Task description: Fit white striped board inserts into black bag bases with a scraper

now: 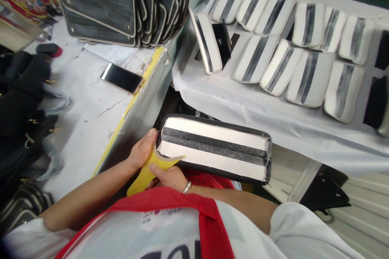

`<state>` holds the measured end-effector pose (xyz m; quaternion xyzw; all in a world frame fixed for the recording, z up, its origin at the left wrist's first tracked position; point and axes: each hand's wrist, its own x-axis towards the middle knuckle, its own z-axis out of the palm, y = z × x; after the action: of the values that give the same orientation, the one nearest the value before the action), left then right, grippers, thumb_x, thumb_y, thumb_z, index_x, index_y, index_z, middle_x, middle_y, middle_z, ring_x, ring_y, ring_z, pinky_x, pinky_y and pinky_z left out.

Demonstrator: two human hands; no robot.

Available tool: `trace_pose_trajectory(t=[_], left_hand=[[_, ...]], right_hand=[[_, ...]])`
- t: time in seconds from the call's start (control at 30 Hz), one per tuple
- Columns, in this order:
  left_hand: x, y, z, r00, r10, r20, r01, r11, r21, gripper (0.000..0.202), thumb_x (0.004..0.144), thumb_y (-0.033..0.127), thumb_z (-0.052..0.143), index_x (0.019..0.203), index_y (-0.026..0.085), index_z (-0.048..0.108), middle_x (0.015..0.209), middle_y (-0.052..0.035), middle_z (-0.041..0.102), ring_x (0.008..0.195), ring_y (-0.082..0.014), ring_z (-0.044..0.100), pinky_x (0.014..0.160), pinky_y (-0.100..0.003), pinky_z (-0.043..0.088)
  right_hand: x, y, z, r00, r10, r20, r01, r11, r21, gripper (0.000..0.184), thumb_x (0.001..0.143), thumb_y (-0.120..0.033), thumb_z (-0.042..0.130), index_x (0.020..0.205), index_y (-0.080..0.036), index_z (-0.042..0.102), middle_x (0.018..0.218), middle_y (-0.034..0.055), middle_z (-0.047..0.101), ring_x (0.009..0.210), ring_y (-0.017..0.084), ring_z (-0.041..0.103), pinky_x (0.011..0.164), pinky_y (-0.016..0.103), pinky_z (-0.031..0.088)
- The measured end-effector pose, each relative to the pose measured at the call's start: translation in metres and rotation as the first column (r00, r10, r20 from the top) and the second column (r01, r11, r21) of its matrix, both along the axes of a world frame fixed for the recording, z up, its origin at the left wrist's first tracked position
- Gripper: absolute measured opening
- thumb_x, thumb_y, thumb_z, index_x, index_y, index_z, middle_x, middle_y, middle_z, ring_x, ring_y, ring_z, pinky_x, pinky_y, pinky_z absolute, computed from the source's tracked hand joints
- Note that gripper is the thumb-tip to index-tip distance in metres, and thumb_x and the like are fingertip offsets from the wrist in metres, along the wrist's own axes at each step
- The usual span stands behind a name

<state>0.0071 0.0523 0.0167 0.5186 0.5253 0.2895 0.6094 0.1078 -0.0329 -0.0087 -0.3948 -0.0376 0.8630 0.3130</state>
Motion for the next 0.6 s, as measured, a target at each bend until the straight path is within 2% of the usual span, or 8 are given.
trace_pose_trajectory(t=[0.1, 0.2, 0.3, 0.37, 0.43, 0.5, 0.53, 0.6], left_hand=[[0.004, 0.0, -0.003, 0.998, 0.014, -0.061, -0.01, 0.998, 0.067, 0.035, 0.091, 0.049, 0.034, 0.07, 0.021, 0.036, 0.066, 0.0034, 0.04, 0.062, -0.011, 0.043, 0.061, -0.024, 0.041], [0.006, 0.002, -0.002, 0.976, -0.012, -0.219, 0.057, 0.978, 0.201, 0.033, 0.093, 0.044, 0.032, 0.069, 0.02, 0.034, 0.064, 0.0039, 0.038, 0.061, -0.0106, 0.041, 0.059, -0.024, 0.039], [0.006, 0.004, 0.001, 0.88, 0.007, -0.475, 0.153, 0.943, 0.297, 0.032, 0.092, 0.044, 0.034, 0.069, 0.02, 0.035, 0.06, 0.005, 0.036, 0.057, -0.011, 0.04, 0.056, -0.024, 0.036], [0.004, 0.005, 0.004, 0.78, 0.056, -0.623, 0.214, 0.911, 0.351, 0.03, 0.089, 0.047, 0.039, 0.077, 0.019, 0.041, 0.064, 0.003, 0.043, 0.06, -0.0132, 0.046, 0.058, -0.027, 0.04], [0.004, 0.007, 0.008, 0.689, 0.149, -0.71, 0.302, 0.831, 0.467, 0.037, 0.086, 0.049, 0.045, 0.096, 0.014, 0.048, 0.085, -0.0067, 0.056, 0.079, -0.0199, 0.055, 0.07, -0.033, 0.045], [0.005, 0.009, 0.012, 0.617, 0.238, -0.75, 0.438, 0.688, 0.579, 0.05, 0.085, 0.047, 0.049, 0.117, 0.009, 0.044, 0.115, -0.0179, 0.054, 0.106, -0.0286, 0.051, 0.088, -0.042, 0.042], [0.006, 0.011, 0.014, 0.59, 0.258, -0.765, 0.517, 0.607, 0.603, 0.054, 0.085, 0.044, 0.05, 0.124, 0.009, 0.041, 0.126, -0.0197, 0.049, 0.116, -0.0314, 0.045, 0.095, -0.046, 0.037], [0.009, 0.013, 0.017, 0.549, 0.249, -0.798, 0.66, 0.457, 0.597, 0.054, 0.085, 0.038, 0.051, 0.132, 0.013, 0.037, 0.136, -0.0178, 0.042, 0.125, -0.033, 0.037, 0.104, -0.052, 0.026]], right_hand=[[0.005, -0.001, 0.002, 1.0, -0.01, -0.015, 0.01, 1.0, 0.019, 0.045, 0.065, -0.047, 0.073, 0.096, -0.016, 0.061, 0.077, 0.0046, 0.066, 0.052, 0.013, 0.057, 0.055, 0.027, 0.05], [0.008, 0.0, 0.005, 1.0, -0.018, -0.013, 0.017, 1.0, -0.014, 0.042, 0.067, -0.044, 0.072, 0.094, -0.016, 0.059, 0.072, 0.0031, 0.065, 0.051, 0.013, 0.058, 0.055, 0.027, 0.05], [0.006, 0.004, 0.01, 1.0, -0.012, 0.007, 0.013, 0.998, -0.069, 0.037, 0.068, -0.042, 0.071, 0.09, -0.015, 0.055, 0.064, 0.001, 0.062, 0.048, 0.013, 0.057, 0.052, 0.027, 0.05], [0.003, 0.008, 0.014, 1.0, 0.003, 0.017, 0.0, 0.992, -0.13, 0.034, 0.073, -0.039, 0.068, 0.092, -0.015, 0.052, 0.058, -0.0004, 0.06, 0.047, 0.012, 0.056, 0.053, 0.027, 0.051], [-0.001, 0.01, 0.018, 1.0, -0.003, 0.012, 0.005, 0.982, -0.19, 0.031, 0.078, -0.035, 0.064, 0.097, -0.016, 0.048, 0.055, -0.0025, 0.058, 0.047, 0.012, 0.057, 0.055, 0.027, 0.051], [-0.003, 0.01, 0.02, 0.999, -0.035, -0.02, 0.03, 0.978, -0.208, 0.033, 0.077, -0.033, 0.065, 0.099, -0.017, 0.046, 0.057, -0.0042, 0.057, 0.048, 0.011, 0.057, 0.057, 0.027, 0.051], [-0.004, 0.009, 0.019, 0.998, -0.051, -0.048, 0.041, 0.979, -0.201, 0.035, 0.075, -0.032, 0.067, 0.1, -0.018, 0.046, 0.06, -0.0048, 0.057, 0.049, 0.011, 0.058, 0.057, 0.027, 0.052], [-0.005, 0.006, 0.013, 0.992, -0.048, -0.117, 0.028, 0.985, -0.172, 0.04, 0.07, -0.031, 0.071, 0.099, -0.018, 0.046, 0.064, -0.0046, 0.058, 0.051, 0.011, 0.059, 0.06, 0.029, 0.052]])
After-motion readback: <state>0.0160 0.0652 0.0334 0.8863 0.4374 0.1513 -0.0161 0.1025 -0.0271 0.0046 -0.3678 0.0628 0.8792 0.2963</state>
